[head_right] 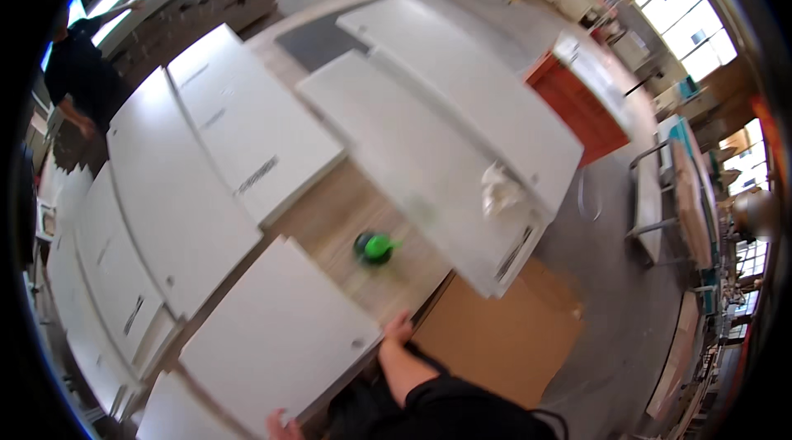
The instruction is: The person moves a large cardboard sheet on the floor and then handles white rectangular panels in a workshop. They lift a panel from a stack, place it on a workbench, and later lift another panel with a coworker to position it on a table.
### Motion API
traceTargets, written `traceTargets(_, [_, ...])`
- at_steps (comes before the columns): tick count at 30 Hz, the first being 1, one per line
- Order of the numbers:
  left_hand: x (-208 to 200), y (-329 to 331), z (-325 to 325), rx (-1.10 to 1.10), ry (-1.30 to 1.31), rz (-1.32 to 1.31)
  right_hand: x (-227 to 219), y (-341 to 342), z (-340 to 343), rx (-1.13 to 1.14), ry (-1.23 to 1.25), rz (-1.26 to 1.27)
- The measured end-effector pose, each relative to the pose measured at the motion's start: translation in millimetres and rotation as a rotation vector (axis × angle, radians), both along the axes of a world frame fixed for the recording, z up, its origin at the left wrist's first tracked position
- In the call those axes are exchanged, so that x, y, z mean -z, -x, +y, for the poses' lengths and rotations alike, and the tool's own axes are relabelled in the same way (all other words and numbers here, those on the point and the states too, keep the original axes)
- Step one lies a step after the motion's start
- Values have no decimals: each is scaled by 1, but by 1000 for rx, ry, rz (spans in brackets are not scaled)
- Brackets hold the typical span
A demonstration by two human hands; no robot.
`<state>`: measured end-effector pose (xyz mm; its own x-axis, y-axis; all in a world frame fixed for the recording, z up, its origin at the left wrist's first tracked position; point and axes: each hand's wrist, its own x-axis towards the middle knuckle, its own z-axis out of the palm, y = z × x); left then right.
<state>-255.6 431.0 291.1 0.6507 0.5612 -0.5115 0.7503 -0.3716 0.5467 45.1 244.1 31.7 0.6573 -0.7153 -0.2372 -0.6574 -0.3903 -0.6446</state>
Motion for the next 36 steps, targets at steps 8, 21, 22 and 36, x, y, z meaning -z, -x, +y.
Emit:
traceTargets(8, [99, -138, 17, -208, -735, 72, -63, -28, 1, -107, 15, 245])
traceTargets(21, [114, -140, 1, -184, -875, 222, -434, -279, -60, -1435, -1166, 1111])
traceTargets(22, [114, -145, -3, -201, -850, 253, -478, -336, -56, -1437, -1054, 761])
traceTargets(36, [87, -155, 0, -336, -812, 145, -624, -590, 215, -1422, 902, -297])
